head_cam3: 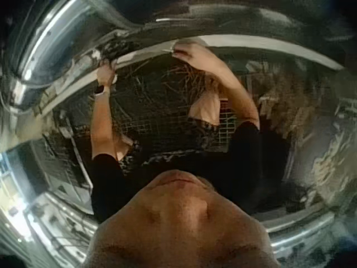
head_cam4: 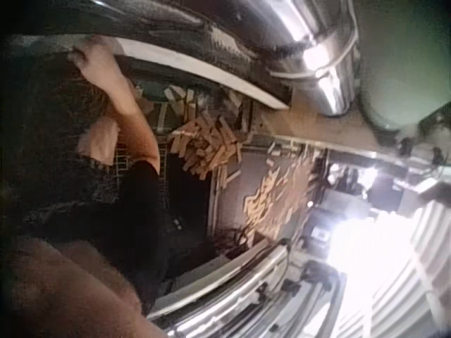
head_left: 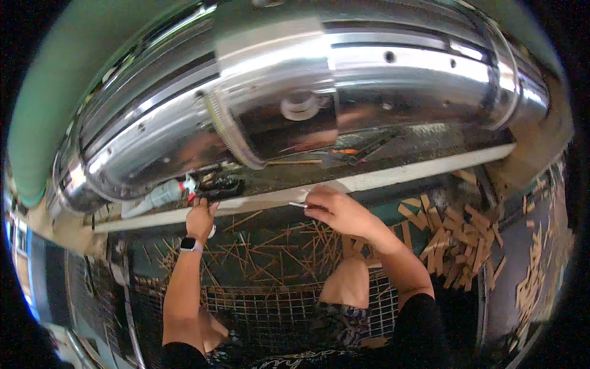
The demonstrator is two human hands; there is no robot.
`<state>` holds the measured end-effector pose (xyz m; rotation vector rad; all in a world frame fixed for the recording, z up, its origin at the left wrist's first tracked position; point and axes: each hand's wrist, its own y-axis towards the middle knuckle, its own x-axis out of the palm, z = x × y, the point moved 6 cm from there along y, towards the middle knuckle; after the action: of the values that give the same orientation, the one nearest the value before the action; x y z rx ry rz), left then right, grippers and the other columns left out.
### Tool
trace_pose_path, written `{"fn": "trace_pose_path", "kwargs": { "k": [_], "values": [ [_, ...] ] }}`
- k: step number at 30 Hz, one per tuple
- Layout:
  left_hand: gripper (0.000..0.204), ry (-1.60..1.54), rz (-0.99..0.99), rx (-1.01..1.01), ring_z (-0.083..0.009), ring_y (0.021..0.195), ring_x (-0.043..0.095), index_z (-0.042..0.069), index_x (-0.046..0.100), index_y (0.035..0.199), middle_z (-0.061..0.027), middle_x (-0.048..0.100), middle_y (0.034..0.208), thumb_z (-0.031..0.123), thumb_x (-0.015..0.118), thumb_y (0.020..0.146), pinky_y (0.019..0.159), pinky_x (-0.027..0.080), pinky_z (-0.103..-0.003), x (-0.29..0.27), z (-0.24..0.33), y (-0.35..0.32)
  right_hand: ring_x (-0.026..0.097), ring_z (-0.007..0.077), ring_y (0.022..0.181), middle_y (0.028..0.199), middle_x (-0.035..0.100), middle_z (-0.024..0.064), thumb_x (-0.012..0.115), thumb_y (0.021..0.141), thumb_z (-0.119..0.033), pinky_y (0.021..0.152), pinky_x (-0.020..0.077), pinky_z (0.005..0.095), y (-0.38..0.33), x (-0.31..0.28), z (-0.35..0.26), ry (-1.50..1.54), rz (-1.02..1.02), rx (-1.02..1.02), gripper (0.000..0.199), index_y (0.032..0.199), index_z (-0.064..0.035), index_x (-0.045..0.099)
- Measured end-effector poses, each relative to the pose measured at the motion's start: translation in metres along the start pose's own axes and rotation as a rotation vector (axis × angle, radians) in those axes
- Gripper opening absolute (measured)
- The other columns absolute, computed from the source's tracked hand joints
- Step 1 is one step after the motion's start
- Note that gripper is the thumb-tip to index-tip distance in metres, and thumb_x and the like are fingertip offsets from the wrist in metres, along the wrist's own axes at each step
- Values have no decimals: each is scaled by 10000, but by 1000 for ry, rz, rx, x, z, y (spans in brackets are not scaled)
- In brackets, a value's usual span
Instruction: The person uses a tape measure to measure the length of a long, curved metal component on a machine. They then use a marker to make marks on the metal surface at specific intervals along the measured length.
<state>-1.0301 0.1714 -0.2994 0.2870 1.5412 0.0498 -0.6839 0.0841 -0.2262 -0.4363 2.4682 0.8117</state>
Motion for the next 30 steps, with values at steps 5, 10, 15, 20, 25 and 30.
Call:
{"fn": "trace_pose_path", "kwargs": {
  "k": [5, 10, 15, 20, 25, 30],
  "values": [
    [425, -78, 19, -60, -401, 853, 563, -21, 488, 980, -247, 522, 1053, 392, 475, 878, 679, 472, -476, -1, 3, -1, 530, 169, 622, 765, 539, 80, 543, 861, -81, 553, 421, 274, 12, -40, -33, 209, 37, 199, 101, 865, 20, 541],
    [384, -108, 115, -81, -392, 811, 575, 7, 485, 932, -219, 528, 1020, 385, 503, 866, 649, 480, -462, -2, 2, -6, 526, 103, 519, 749, 574, 63, 398, 958, -203, 438, 402, 208, 6, -78, -62, 578, 305, 167, 221, 906, -21, 513],
    [380, -130, 170, -91, -381, 794, 582, 12, 490, 921, -208, 531, 1002, 387, 509, 862, 623, 488, -445, 1, 0, -8, 530, 110, 560, 772, 570, 75, 385, 962, -281, 542, 446, 247, 7, -104, -86, 272, 569, -18, 303, 960, -3, 504],
    [380, -143, 216, -54, -377, 739, 583, 14, 507, 933, -195, 526, 959, 379, 551, 837, 581, 481, -454, -3, 0, -6, 550, 118, 623, 770, 581, 61, 409, 944, -171, 576, 458, 250, 14, -92, -75, -60, 534, 99, 213, 954, 3, 532],
    [388, -139, 283, -58, -377, 728, 592, 36, 510, 984, -236, 511, 1086, 387, 565, 829, 573, 482, -455, 5, -11, -9, 525, 123, 599, 733, 553, 49, 403, 942, -143, 576, 446, 251, 9, -78, -92, -78, 588, -5, 181, 931, -7, 523],
    [415, -235, 181, -84, -401, 781, 594, 42, 508, 1021, -274, 457, 1211, 413, 545, 838, 614, 494, -459, 16, -16, -8, 502, 96, 586, 713, 532, 29, 380, 955, -161, 551, 426, 233, 18, -80, -97, -113, 632, 16, 199, 920, -17, 514]
  ]
}}
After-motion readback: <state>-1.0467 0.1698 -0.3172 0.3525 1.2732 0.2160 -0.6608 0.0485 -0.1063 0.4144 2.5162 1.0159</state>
